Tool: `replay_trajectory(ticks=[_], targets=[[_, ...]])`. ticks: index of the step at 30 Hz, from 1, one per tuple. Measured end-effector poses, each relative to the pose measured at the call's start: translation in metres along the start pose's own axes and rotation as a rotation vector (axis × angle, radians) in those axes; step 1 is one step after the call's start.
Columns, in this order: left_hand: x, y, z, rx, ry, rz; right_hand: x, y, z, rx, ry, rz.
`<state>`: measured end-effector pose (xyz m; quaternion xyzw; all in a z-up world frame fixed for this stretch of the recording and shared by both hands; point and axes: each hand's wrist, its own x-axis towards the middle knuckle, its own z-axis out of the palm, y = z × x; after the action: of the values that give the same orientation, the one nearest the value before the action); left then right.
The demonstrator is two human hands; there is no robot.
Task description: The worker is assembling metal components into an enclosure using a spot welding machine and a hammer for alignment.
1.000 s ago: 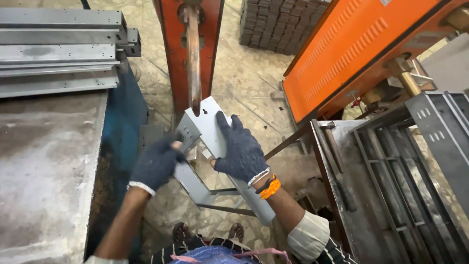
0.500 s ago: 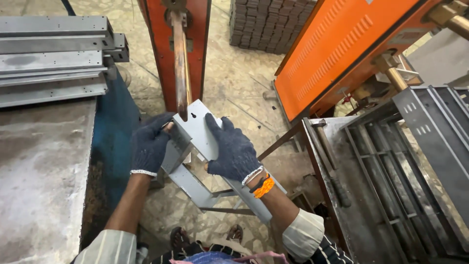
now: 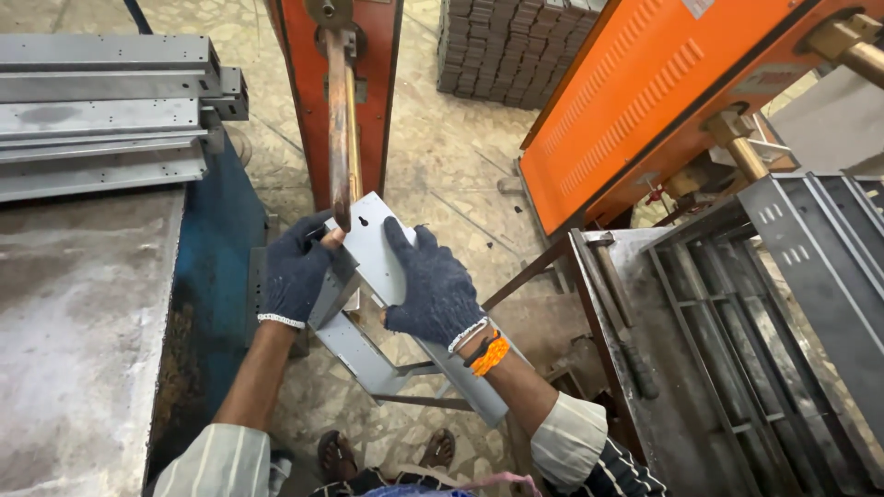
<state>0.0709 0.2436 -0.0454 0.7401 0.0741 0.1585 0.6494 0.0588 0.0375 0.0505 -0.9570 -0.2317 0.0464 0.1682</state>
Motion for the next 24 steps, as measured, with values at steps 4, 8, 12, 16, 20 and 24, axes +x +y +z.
replay_trajectory(ticks=[4, 8, 12, 16, 20, 24], targets=[[0.003, -0.008, 0.003, -0.003, 0.021, 0.042, 0.001, 0.004, 0.005, 0.011, 0.072, -0.034], [0.002, -0.006, 0.005, -0.088, 0.023, 0.026, -0.004, 0.0, 0.003, 0.003, 0.059, -0.012], [0.003, -0.003, 0.002, -0.051, 0.019, 0.038, -0.003, 0.0, 0.006, 0.012, 0.06, -0.016], [0.004, 0.007, 0.006, -0.066, 0.009, 0.054, -0.003, 0.0, 0.01, 0.001, 0.073, -0.009], [0.009, 0.002, 0.003, -0.012, 0.024, 0.079, -0.002, 0.005, 0.024, 0.01, 0.153, -0.036], [0.013, 0.013, -0.007, 0.043, -0.085, 0.112, -0.003, 0.01, 0.035, 0.01, 0.276, -0.085]])
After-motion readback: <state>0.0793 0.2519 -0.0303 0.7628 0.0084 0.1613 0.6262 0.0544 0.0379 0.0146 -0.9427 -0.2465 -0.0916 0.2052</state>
